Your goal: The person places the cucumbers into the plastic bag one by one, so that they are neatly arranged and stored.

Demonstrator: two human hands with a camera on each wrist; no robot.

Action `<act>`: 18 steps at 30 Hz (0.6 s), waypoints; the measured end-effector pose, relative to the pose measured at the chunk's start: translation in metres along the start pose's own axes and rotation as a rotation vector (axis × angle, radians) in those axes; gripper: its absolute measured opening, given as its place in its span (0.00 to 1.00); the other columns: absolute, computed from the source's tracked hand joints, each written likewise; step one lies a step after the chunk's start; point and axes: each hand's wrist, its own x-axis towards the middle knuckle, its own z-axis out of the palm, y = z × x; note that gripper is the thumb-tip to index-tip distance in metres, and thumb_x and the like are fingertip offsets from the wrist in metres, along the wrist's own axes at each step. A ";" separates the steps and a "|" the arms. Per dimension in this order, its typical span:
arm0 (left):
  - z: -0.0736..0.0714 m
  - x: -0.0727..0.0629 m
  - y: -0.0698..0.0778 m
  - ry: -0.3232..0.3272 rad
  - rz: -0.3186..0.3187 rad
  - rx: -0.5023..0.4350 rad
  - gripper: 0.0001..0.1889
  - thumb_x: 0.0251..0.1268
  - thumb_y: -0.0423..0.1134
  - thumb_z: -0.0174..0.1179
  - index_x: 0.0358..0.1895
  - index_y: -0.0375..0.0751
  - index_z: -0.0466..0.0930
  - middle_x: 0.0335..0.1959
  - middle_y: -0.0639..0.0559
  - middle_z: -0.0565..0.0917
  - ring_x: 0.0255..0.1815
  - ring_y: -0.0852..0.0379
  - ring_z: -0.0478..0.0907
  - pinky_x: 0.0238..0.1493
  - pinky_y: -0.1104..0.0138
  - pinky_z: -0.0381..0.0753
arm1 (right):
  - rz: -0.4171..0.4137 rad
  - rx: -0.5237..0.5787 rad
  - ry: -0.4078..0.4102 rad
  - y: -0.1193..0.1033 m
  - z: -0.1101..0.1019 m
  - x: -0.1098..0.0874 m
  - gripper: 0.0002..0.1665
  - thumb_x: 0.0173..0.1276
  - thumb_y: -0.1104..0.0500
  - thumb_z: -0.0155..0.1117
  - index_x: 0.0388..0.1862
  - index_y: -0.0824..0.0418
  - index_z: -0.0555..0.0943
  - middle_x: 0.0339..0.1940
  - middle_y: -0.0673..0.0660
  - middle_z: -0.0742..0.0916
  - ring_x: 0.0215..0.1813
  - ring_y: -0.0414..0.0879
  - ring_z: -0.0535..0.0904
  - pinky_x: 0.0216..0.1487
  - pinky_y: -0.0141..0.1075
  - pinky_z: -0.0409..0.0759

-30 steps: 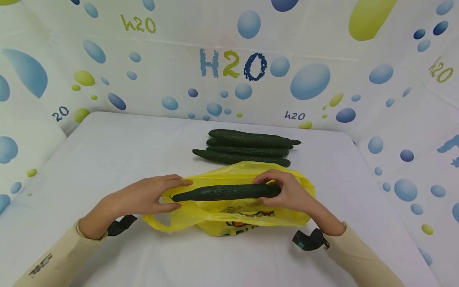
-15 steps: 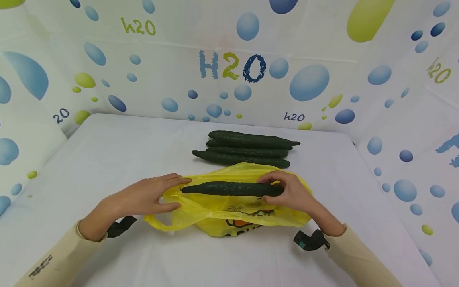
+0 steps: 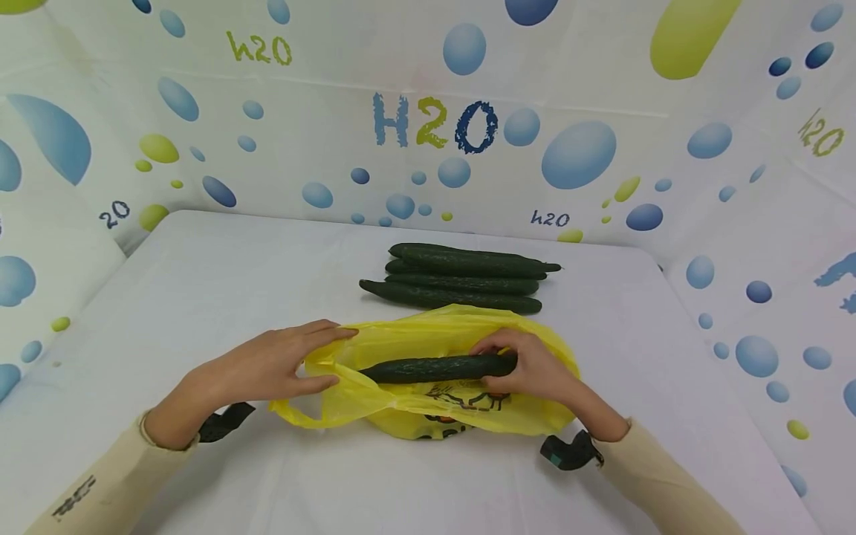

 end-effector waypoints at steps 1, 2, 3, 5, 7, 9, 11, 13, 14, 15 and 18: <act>0.000 0.000 0.000 0.002 0.000 0.002 0.33 0.66 0.47 0.62 0.71 0.40 0.66 0.67 0.42 0.71 0.41 0.55 0.83 0.47 0.53 0.81 | 0.012 -0.004 -0.009 0.000 0.001 0.001 0.20 0.56 0.62 0.75 0.49 0.57 0.84 0.46 0.51 0.85 0.46 0.42 0.78 0.45 0.36 0.80; 0.000 0.000 0.000 0.003 0.001 0.004 0.33 0.66 0.47 0.62 0.71 0.40 0.66 0.67 0.42 0.71 0.40 0.56 0.83 0.47 0.53 0.81 | 0.022 -0.007 -0.018 0.001 0.002 0.001 0.20 0.56 0.61 0.75 0.49 0.57 0.84 0.46 0.51 0.85 0.46 0.42 0.78 0.45 0.36 0.80; 0.000 0.000 0.000 0.005 0.003 0.006 0.33 0.66 0.48 0.62 0.71 0.40 0.66 0.67 0.42 0.71 0.40 0.56 0.83 0.47 0.54 0.82 | 0.030 -0.011 -0.028 0.001 0.003 0.002 0.20 0.56 0.61 0.75 0.50 0.57 0.84 0.46 0.51 0.85 0.46 0.43 0.78 0.46 0.37 0.80; -0.001 0.000 0.000 0.009 0.010 0.010 0.32 0.67 0.48 0.62 0.71 0.40 0.66 0.67 0.42 0.72 0.39 0.57 0.83 0.46 0.54 0.82 | 0.042 -0.019 -0.051 0.003 0.005 0.003 0.21 0.57 0.60 0.75 0.51 0.57 0.84 0.47 0.51 0.85 0.47 0.44 0.79 0.47 0.38 0.81; -0.002 0.000 0.000 0.011 0.012 0.011 0.32 0.67 0.48 0.61 0.71 0.40 0.66 0.66 0.42 0.72 0.39 0.57 0.83 0.46 0.54 0.82 | 0.048 -0.034 -0.071 0.005 0.007 0.005 0.21 0.58 0.60 0.74 0.51 0.58 0.84 0.47 0.51 0.86 0.47 0.44 0.80 0.48 0.38 0.81; -0.002 0.000 0.001 0.010 0.011 0.012 0.32 0.67 0.48 0.61 0.71 0.41 0.66 0.67 0.42 0.72 0.39 0.57 0.83 0.46 0.54 0.82 | 0.053 -0.054 -0.094 0.005 0.008 0.007 0.21 0.58 0.60 0.73 0.52 0.58 0.84 0.48 0.52 0.86 0.49 0.45 0.80 0.50 0.39 0.81; -0.002 0.000 0.001 0.008 0.006 0.008 0.32 0.67 0.48 0.61 0.71 0.41 0.66 0.67 0.42 0.72 0.39 0.57 0.83 0.47 0.53 0.81 | 0.058 -0.076 -0.112 0.006 0.009 0.008 0.20 0.59 0.60 0.73 0.52 0.59 0.84 0.49 0.53 0.86 0.50 0.48 0.80 0.51 0.41 0.81; -0.002 0.000 0.001 0.007 0.005 0.005 0.32 0.67 0.48 0.61 0.71 0.41 0.66 0.67 0.42 0.72 0.37 0.59 0.82 0.46 0.54 0.81 | 0.060 -0.097 -0.118 0.005 0.010 0.009 0.20 0.59 0.61 0.73 0.51 0.60 0.84 0.48 0.54 0.86 0.49 0.50 0.80 0.50 0.43 0.80; -0.002 0.000 0.001 0.007 0.007 0.004 0.32 0.67 0.48 0.61 0.71 0.41 0.66 0.67 0.42 0.72 0.35 0.60 0.82 0.46 0.54 0.82 | 0.066 -0.104 -0.119 0.005 0.011 0.009 0.20 0.59 0.61 0.73 0.51 0.60 0.84 0.48 0.55 0.86 0.49 0.51 0.80 0.50 0.44 0.80; -0.002 0.000 0.001 0.009 0.009 0.002 0.32 0.67 0.48 0.61 0.71 0.41 0.66 0.66 0.42 0.72 0.33 0.62 0.81 0.45 0.55 0.82 | 0.072 -0.112 -0.117 0.004 0.011 0.009 0.20 0.58 0.61 0.73 0.51 0.60 0.84 0.47 0.55 0.85 0.48 0.51 0.80 0.49 0.44 0.80; -0.002 -0.001 0.001 0.014 0.011 0.002 0.32 0.67 0.48 0.61 0.71 0.41 0.66 0.66 0.42 0.72 0.28 0.66 0.77 0.41 0.58 0.82 | 0.076 -0.125 -0.109 0.003 0.011 0.010 0.20 0.58 0.61 0.73 0.51 0.60 0.84 0.46 0.56 0.84 0.47 0.50 0.79 0.47 0.43 0.80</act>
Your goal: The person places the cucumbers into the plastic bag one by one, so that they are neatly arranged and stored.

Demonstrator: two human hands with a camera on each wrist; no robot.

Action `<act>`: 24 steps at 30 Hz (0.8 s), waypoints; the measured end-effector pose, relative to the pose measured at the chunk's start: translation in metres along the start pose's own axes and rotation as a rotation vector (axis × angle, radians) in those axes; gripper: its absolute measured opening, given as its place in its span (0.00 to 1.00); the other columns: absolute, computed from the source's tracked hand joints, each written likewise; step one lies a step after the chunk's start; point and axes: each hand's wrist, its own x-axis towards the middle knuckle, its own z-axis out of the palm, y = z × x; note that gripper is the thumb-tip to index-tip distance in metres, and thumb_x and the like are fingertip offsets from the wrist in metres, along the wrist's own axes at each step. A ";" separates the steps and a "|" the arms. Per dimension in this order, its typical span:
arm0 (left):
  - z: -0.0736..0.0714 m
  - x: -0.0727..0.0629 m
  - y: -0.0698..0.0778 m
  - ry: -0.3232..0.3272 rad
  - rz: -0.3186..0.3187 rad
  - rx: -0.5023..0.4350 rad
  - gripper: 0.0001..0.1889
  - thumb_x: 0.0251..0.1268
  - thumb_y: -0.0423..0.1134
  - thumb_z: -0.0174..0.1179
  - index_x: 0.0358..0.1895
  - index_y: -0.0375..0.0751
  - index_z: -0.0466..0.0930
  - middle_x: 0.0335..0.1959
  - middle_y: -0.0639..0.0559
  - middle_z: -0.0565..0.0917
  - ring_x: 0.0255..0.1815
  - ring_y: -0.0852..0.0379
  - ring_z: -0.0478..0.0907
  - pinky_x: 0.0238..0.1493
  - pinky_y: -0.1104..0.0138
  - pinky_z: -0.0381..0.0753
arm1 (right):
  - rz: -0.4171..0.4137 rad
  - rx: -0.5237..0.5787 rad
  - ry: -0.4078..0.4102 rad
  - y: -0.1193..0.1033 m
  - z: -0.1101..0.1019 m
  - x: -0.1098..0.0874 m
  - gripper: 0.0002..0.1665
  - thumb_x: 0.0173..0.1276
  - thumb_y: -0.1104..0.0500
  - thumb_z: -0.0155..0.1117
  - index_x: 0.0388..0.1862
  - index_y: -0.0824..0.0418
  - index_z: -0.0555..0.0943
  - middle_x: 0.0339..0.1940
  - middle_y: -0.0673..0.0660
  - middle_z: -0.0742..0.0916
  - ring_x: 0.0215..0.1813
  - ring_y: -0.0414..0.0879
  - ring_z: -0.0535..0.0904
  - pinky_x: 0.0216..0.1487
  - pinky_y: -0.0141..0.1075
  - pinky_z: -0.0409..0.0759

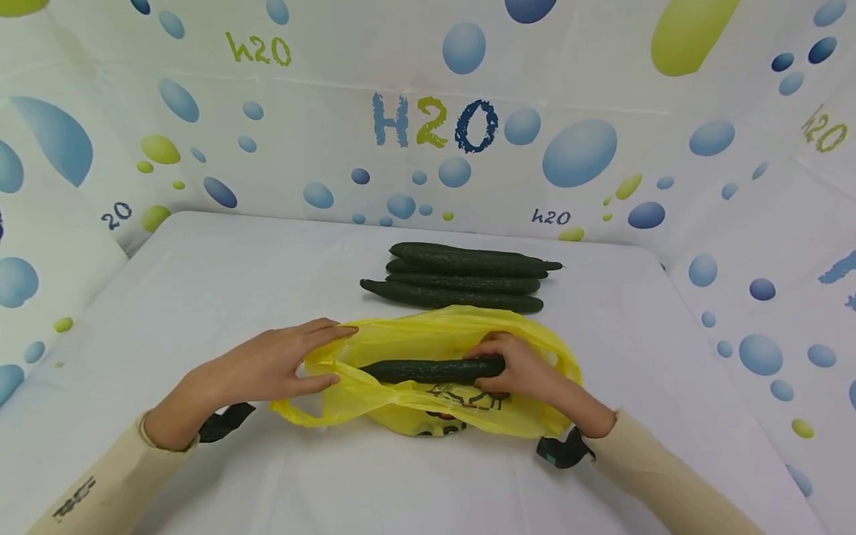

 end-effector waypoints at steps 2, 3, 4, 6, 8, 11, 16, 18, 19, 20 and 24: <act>0.000 0.000 0.000 0.000 0.002 0.001 0.32 0.67 0.47 0.61 0.71 0.40 0.66 0.66 0.42 0.72 0.27 0.67 0.76 0.40 0.58 0.81 | 0.006 -0.007 -0.005 -0.001 0.000 0.000 0.20 0.58 0.61 0.72 0.52 0.60 0.84 0.46 0.56 0.84 0.47 0.50 0.78 0.47 0.43 0.80; 0.001 0.000 0.000 0.000 0.004 0.002 0.32 0.67 0.47 0.61 0.71 0.40 0.66 0.66 0.42 0.72 0.27 0.67 0.76 0.40 0.58 0.82 | 0.003 -0.012 -0.008 -0.001 -0.001 0.000 0.21 0.59 0.61 0.72 0.52 0.61 0.84 0.47 0.56 0.84 0.47 0.50 0.78 0.47 0.43 0.80; 0.001 0.000 0.000 -0.002 0.005 0.004 0.32 0.67 0.47 0.61 0.71 0.40 0.66 0.66 0.42 0.71 0.27 0.66 0.77 0.41 0.58 0.82 | -0.002 -0.018 -0.011 -0.001 -0.001 0.000 0.21 0.59 0.61 0.72 0.53 0.61 0.84 0.47 0.56 0.84 0.47 0.51 0.78 0.48 0.44 0.80; 0.001 0.000 0.001 -0.005 0.010 0.008 0.32 0.67 0.48 0.61 0.71 0.40 0.66 0.66 0.42 0.71 0.31 0.64 0.80 0.42 0.57 0.82 | -0.014 -0.033 -0.021 -0.001 -0.002 -0.001 0.21 0.60 0.61 0.71 0.54 0.61 0.83 0.48 0.57 0.84 0.48 0.52 0.78 0.49 0.45 0.79; 0.001 0.001 0.001 -0.009 0.014 0.010 0.32 0.67 0.47 0.61 0.71 0.40 0.66 0.66 0.41 0.71 0.33 0.61 0.81 0.43 0.57 0.82 | -0.025 -0.052 -0.031 -0.002 -0.002 -0.001 0.22 0.61 0.61 0.71 0.55 0.61 0.83 0.48 0.56 0.84 0.49 0.52 0.78 0.49 0.46 0.79; 0.001 0.000 0.001 -0.017 -0.001 0.007 0.32 0.67 0.47 0.61 0.71 0.40 0.66 0.67 0.41 0.71 0.36 0.58 0.83 0.46 0.55 0.81 | -0.044 -0.068 -0.039 -0.003 -0.004 0.001 0.22 0.61 0.59 0.71 0.55 0.61 0.82 0.48 0.56 0.84 0.49 0.52 0.78 0.49 0.47 0.79; 0.004 -0.001 0.001 -0.028 -0.019 -0.020 0.33 0.67 0.47 0.61 0.72 0.41 0.64 0.68 0.41 0.70 0.35 0.59 0.82 0.47 0.54 0.81 | -0.043 -0.061 -0.034 -0.006 -0.005 0.002 0.21 0.61 0.55 0.72 0.52 0.61 0.83 0.46 0.55 0.85 0.46 0.50 0.79 0.47 0.44 0.79; 0.005 -0.001 0.002 -0.019 -0.006 -0.020 0.33 0.67 0.47 0.61 0.72 0.40 0.64 0.68 0.41 0.70 0.33 0.61 0.81 0.46 0.55 0.81 | -0.036 -0.059 -0.024 -0.007 -0.005 0.000 0.21 0.61 0.56 0.72 0.52 0.62 0.83 0.45 0.54 0.84 0.44 0.48 0.79 0.45 0.42 0.79; 0.005 -0.001 0.002 -0.011 -0.001 -0.017 0.33 0.67 0.47 0.62 0.72 0.40 0.64 0.67 0.41 0.70 0.31 0.62 0.81 0.44 0.56 0.81 | -0.035 -0.059 -0.016 -0.007 -0.005 0.000 0.21 0.61 0.56 0.71 0.52 0.63 0.83 0.44 0.54 0.84 0.43 0.47 0.78 0.45 0.42 0.80; 0.004 -0.001 0.002 -0.005 0.005 -0.012 0.34 0.67 0.47 0.62 0.72 0.40 0.64 0.67 0.41 0.70 0.30 0.63 0.80 0.43 0.57 0.82 | -0.036 -0.060 -0.005 -0.007 -0.005 -0.001 0.21 0.61 0.57 0.71 0.52 0.63 0.83 0.44 0.54 0.83 0.42 0.46 0.78 0.44 0.41 0.80; 0.002 -0.001 0.002 -0.011 -0.015 -0.005 0.33 0.67 0.48 0.62 0.72 0.42 0.64 0.67 0.44 0.71 0.33 0.61 0.81 0.45 0.57 0.82 | -0.073 -0.063 0.028 -0.010 -0.004 0.000 0.20 0.60 0.58 0.72 0.51 0.63 0.82 0.43 0.54 0.83 0.41 0.44 0.77 0.44 0.41 0.81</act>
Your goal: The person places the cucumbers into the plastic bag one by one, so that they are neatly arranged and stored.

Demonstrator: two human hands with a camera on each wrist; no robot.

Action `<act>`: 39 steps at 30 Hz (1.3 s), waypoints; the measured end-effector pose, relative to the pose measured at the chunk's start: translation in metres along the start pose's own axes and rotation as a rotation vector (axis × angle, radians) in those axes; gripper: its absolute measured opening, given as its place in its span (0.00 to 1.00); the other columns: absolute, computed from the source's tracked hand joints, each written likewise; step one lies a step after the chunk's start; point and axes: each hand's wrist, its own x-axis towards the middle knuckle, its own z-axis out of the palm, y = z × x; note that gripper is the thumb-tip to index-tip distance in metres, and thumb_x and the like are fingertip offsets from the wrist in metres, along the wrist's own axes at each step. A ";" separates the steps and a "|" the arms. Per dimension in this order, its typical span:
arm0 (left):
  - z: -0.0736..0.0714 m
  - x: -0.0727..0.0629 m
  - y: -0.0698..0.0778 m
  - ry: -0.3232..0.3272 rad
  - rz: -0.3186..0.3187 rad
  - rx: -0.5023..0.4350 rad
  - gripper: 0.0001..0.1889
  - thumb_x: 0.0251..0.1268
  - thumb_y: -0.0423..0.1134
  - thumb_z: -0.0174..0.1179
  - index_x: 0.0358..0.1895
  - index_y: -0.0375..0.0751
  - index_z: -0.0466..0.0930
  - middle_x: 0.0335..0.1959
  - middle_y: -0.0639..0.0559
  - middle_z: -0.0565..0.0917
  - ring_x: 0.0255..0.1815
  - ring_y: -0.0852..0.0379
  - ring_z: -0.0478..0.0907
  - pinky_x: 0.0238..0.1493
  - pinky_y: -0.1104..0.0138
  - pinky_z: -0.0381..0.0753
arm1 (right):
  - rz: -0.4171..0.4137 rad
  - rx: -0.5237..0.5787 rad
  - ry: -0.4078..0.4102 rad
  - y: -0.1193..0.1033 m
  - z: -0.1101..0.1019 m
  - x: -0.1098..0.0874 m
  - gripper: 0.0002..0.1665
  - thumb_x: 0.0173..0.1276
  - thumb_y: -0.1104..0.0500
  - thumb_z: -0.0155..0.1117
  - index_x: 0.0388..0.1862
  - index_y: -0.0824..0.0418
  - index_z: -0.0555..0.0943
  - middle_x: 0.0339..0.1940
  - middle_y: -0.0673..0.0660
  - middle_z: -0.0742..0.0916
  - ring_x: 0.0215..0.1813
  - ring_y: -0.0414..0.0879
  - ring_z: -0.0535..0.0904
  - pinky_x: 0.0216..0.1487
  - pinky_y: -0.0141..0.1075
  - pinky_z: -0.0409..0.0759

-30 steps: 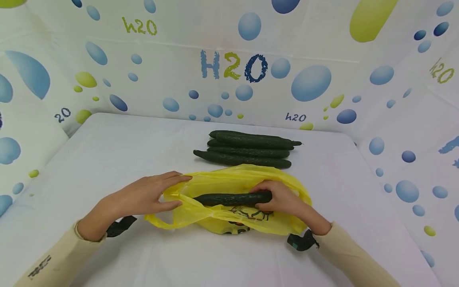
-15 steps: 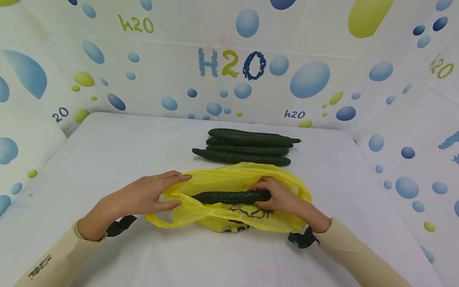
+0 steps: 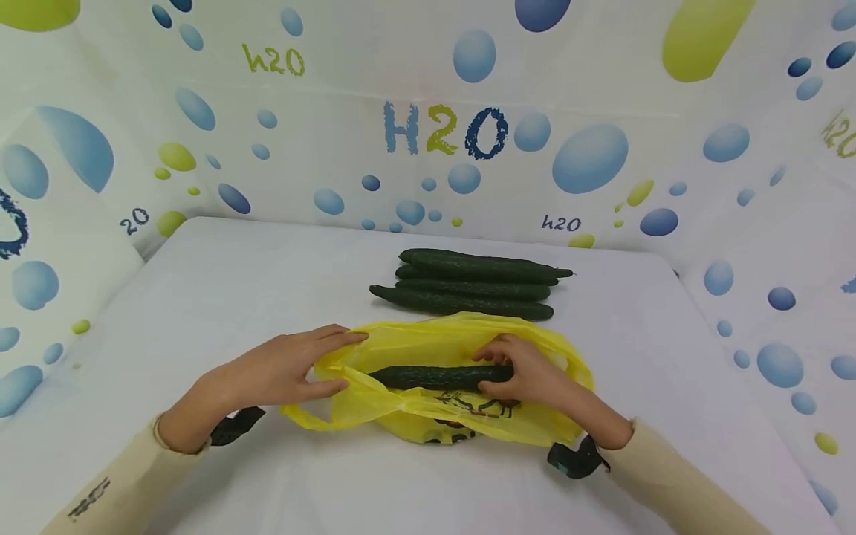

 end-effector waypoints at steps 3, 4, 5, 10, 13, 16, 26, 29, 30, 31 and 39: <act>0.001 0.001 0.000 -0.029 -0.021 -0.014 0.33 0.67 0.48 0.61 0.73 0.43 0.64 0.67 0.44 0.71 0.39 0.57 0.83 0.49 0.55 0.81 | -0.019 0.004 0.002 -0.003 -0.001 -0.001 0.21 0.60 0.58 0.72 0.51 0.63 0.82 0.44 0.55 0.83 0.41 0.45 0.77 0.44 0.41 0.81; 0.001 0.002 0.000 -0.034 -0.022 -0.017 0.33 0.67 0.47 0.61 0.73 0.42 0.64 0.67 0.44 0.71 0.39 0.57 0.83 0.48 0.55 0.81 | -0.017 0.007 -0.001 -0.005 -0.002 -0.001 0.21 0.60 0.58 0.72 0.51 0.63 0.82 0.44 0.55 0.83 0.41 0.46 0.77 0.44 0.41 0.81; 0.001 0.002 0.000 -0.039 -0.022 -0.017 0.33 0.67 0.47 0.61 0.72 0.42 0.64 0.67 0.44 0.71 0.39 0.57 0.83 0.48 0.55 0.81 | -0.016 0.012 -0.003 -0.007 -0.003 -0.001 0.21 0.61 0.58 0.72 0.51 0.63 0.82 0.44 0.55 0.83 0.42 0.46 0.77 0.44 0.41 0.81; 0.002 0.003 0.001 -0.033 -0.006 0.006 0.32 0.67 0.47 0.61 0.71 0.41 0.66 0.66 0.44 0.72 0.39 0.57 0.82 0.46 0.57 0.82 | -0.014 0.034 0.011 -0.015 -0.012 0.002 0.19 0.61 0.59 0.72 0.50 0.63 0.82 0.43 0.56 0.83 0.41 0.47 0.77 0.44 0.42 0.81; 0.003 0.004 0.002 -0.029 -0.007 0.018 0.32 0.67 0.47 0.61 0.71 0.40 0.66 0.65 0.45 0.73 0.40 0.57 0.82 0.46 0.57 0.82 | -0.034 0.048 0.033 -0.020 -0.018 0.005 0.19 0.60 0.60 0.72 0.49 0.64 0.81 0.44 0.57 0.84 0.41 0.50 0.77 0.44 0.43 0.82; 0.003 0.005 0.002 -0.025 -0.008 0.022 0.32 0.66 0.48 0.62 0.71 0.40 0.67 0.65 0.45 0.73 0.39 0.58 0.82 0.46 0.58 0.82 | -0.051 0.047 0.050 -0.025 -0.025 0.008 0.19 0.60 0.61 0.72 0.49 0.63 0.81 0.44 0.57 0.84 0.41 0.51 0.77 0.44 0.42 0.82; 0.005 0.007 0.000 -0.048 -0.011 0.014 0.32 0.66 0.48 0.62 0.71 0.41 0.67 0.65 0.45 0.73 0.35 0.61 0.81 0.45 0.58 0.82 | -0.078 0.054 0.128 -0.023 -0.043 0.016 0.17 0.59 0.66 0.72 0.48 0.64 0.81 0.42 0.56 0.85 0.38 0.47 0.78 0.40 0.40 0.82; 0.005 0.007 -0.001 -0.053 -0.009 0.004 0.32 0.67 0.48 0.61 0.71 0.41 0.67 0.66 0.44 0.73 0.37 0.59 0.82 0.47 0.56 0.81 | -0.106 0.045 0.163 -0.021 -0.047 0.021 0.16 0.58 0.68 0.71 0.46 0.65 0.82 0.40 0.55 0.85 0.36 0.44 0.77 0.37 0.38 0.82; 0.005 0.007 -0.001 -0.056 -0.009 0.001 0.32 0.67 0.48 0.61 0.71 0.41 0.67 0.66 0.44 0.73 0.38 0.58 0.82 0.48 0.55 0.81 | -0.114 0.045 0.171 -0.019 -0.048 0.022 0.15 0.58 0.69 0.71 0.45 0.66 0.82 0.39 0.56 0.85 0.35 0.44 0.77 0.36 0.38 0.82; 0.004 0.007 -0.001 -0.058 -0.008 -0.001 0.31 0.67 0.48 0.61 0.71 0.41 0.67 0.66 0.43 0.73 0.39 0.57 0.83 0.48 0.55 0.81 | -0.125 0.047 0.176 -0.018 -0.049 0.023 0.15 0.58 0.69 0.70 0.45 0.66 0.82 0.39 0.56 0.85 0.35 0.43 0.77 0.35 0.37 0.82; 0.003 0.006 0.001 -0.074 -0.018 0.008 0.31 0.67 0.47 0.61 0.71 0.41 0.67 0.65 0.44 0.73 0.42 0.55 0.83 0.50 0.55 0.81 | -0.087 0.011 0.161 -0.015 -0.060 0.034 0.12 0.62 0.69 0.67 0.45 0.66 0.82 0.39 0.59 0.84 0.35 0.42 0.78 0.36 0.35 0.82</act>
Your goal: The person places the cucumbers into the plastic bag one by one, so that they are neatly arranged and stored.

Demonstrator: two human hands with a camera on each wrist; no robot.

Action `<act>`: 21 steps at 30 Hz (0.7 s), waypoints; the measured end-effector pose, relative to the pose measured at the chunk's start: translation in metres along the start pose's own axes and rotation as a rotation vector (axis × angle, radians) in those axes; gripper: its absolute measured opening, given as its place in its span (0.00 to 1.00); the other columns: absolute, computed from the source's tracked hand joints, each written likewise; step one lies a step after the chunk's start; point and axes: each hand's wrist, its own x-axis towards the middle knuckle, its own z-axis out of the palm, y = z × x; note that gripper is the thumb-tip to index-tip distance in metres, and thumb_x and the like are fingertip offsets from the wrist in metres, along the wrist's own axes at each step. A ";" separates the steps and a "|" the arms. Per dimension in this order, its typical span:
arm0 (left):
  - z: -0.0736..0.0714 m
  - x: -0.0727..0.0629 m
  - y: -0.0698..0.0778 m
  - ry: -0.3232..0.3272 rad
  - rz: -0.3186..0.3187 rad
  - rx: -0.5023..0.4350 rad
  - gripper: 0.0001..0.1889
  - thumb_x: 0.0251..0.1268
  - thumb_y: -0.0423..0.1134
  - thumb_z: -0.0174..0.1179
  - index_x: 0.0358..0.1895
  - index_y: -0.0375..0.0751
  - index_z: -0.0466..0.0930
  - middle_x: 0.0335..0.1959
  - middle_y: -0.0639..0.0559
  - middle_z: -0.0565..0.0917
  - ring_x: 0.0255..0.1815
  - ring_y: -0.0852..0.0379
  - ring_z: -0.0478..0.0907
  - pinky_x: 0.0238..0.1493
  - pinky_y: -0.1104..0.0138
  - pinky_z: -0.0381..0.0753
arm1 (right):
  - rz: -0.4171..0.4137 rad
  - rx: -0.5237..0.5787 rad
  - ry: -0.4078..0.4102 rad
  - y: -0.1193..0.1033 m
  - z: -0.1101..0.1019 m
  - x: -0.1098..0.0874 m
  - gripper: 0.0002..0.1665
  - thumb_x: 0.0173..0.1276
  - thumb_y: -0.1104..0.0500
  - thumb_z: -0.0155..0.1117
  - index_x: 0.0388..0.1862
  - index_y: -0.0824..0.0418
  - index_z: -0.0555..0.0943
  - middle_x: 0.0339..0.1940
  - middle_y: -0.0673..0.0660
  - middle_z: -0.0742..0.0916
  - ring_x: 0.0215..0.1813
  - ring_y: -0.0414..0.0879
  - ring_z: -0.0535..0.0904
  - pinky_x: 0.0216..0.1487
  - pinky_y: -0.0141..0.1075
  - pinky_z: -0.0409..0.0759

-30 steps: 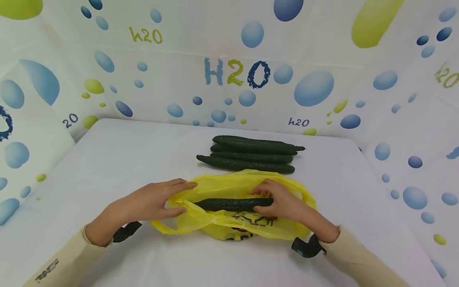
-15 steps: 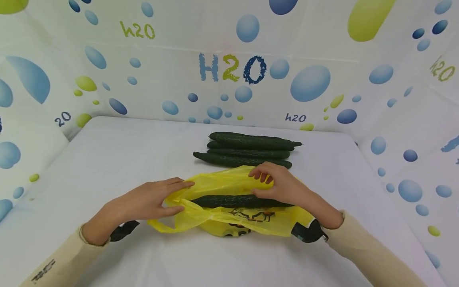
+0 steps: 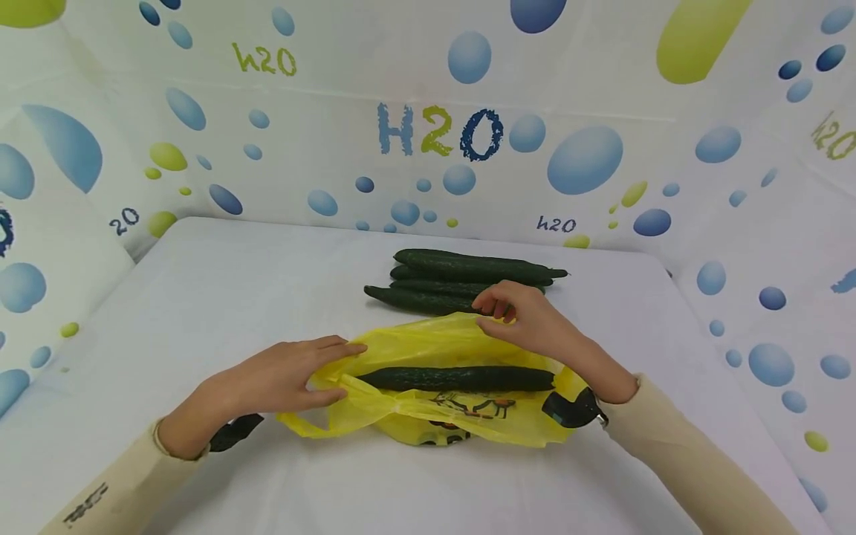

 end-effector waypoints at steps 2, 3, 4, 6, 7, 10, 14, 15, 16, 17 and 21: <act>0.001 0.000 0.000 -0.001 0.002 0.002 0.31 0.67 0.47 0.61 0.71 0.41 0.67 0.65 0.44 0.74 0.42 0.55 0.82 0.50 0.55 0.81 | 0.010 -0.011 0.000 0.002 -0.003 0.002 0.11 0.63 0.69 0.66 0.46 0.66 0.82 0.40 0.59 0.84 0.35 0.42 0.78 0.36 0.35 0.82; 0.001 -0.001 0.000 -0.001 0.005 0.004 0.31 0.67 0.47 0.61 0.71 0.41 0.67 0.65 0.44 0.74 0.42 0.55 0.82 0.50 0.55 0.81 | 0.012 -0.013 0.000 0.003 -0.004 0.004 0.11 0.64 0.69 0.66 0.46 0.66 0.82 0.40 0.59 0.84 0.35 0.43 0.79 0.36 0.34 0.82; 0.001 0.000 -0.001 0.001 0.008 0.004 0.31 0.67 0.47 0.61 0.70 0.41 0.68 0.65 0.44 0.74 0.42 0.55 0.83 0.50 0.55 0.81 | 0.010 -0.012 0.002 0.005 -0.005 0.005 0.11 0.64 0.68 0.66 0.46 0.66 0.82 0.40 0.60 0.84 0.35 0.43 0.79 0.36 0.35 0.82; 0.001 -0.001 -0.001 0.003 0.011 0.006 0.31 0.67 0.47 0.61 0.70 0.41 0.68 0.65 0.44 0.74 0.42 0.55 0.83 0.49 0.55 0.81 | 0.012 -0.006 0.002 0.007 -0.007 0.009 0.11 0.65 0.67 0.66 0.46 0.65 0.82 0.40 0.61 0.84 0.35 0.43 0.79 0.36 0.35 0.82; 0.002 -0.001 -0.002 0.002 0.011 0.008 0.31 0.67 0.47 0.61 0.70 0.41 0.68 0.65 0.44 0.74 0.42 0.55 0.83 0.49 0.55 0.81 | 0.011 -0.006 0.007 0.009 -0.008 0.010 0.11 0.65 0.66 0.66 0.46 0.65 0.82 0.40 0.61 0.84 0.35 0.43 0.79 0.36 0.36 0.82; 0.002 -0.001 -0.002 0.002 0.013 0.011 0.31 0.67 0.47 0.61 0.70 0.41 0.68 0.64 0.44 0.74 0.42 0.54 0.83 0.49 0.55 0.81 | 0.034 0.012 0.002 0.014 -0.011 0.016 0.10 0.66 0.65 0.65 0.46 0.66 0.82 0.41 0.60 0.85 0.36 0.43 0.79 0.36 0.36 0.81; 0.001 0.000 -0.003 0.000 0.012 0.016 0.31 0.67 0.47 0.62 0.70 0.40 0.67 0.65 0.43 0.74 0.44 0.51 0.83 0.50 0.54 0.81 | 0.088 0.027 -0.032 0.021 -0.015 0.024 0.10 0.67 0.66 0.64 0.46 0.67 0.82 0.40 0.60 0.85 0.37 0.47 0.79 0.37 0.34 0.80; 0.001 0.000 -0.003 0.000 0.011 0.017 0.31 0.67 0.47 0.62 0.70 0.40 0.67 0.65 0.42 0.74 0.45 0.50 0.83 0.51 0.54 0.80 | 0.100 0.021 -0.043 0.023 -0.016 0.026 0.10 0.67 0.66 0.64 0.46 0.68 0.82 0.40 0.60 0.85 0.37 0.47 0.79 0.38 0.34 0.80; 0.001 0.000 -0.003 0.000 0.010 0.016 0.31 0.67 0.47 0.62 0.70 0.40 0.67 0.65 0.42 0.73 0.45 0.50 0.83 0.51 0.53 0.80 | 0.116 0.010 -0.052 0.025 -0.017 0.028 0.10 0.67 0.66 0.63 0.46 0.68 0.82 0.39 0.59 0.85 0.37 0.48 0.80 0.38 0.34 0.80; 0.001 0.000 -0.003 -0.002 0.008 0.015 0.31 0.67 0.47 0.62 0.70 0.40 0.67 0.65 0.42 0.73 0.44 0.50 0.83 0.51 0.53 0.80 | 0.131 0.001 -0.061 0.026 -0.018 0.030 0.10 0.68 0.66 0.63 0.46 0.68 0.82 0.39 0.59 0.85 0.37 0.49 0.80 0.38 0.35 0.80; 0.001 0.000 -0.004 -0.007 0.005 0.012 0.32 0.66 0.47 0.62 0.71 0.40 0.67 0.65 0.42 0.73 0.43 0.51 0.84 0.50 0.54 0.81 | 0.168 -0.029 -0.081 0.032 -0.021 0.037 0.10 0.68 0.66 0.63 0.47 0.69 0.82 0.38 0.59 0.85 0.38 0.50 0.79 0.41 0.42 0.80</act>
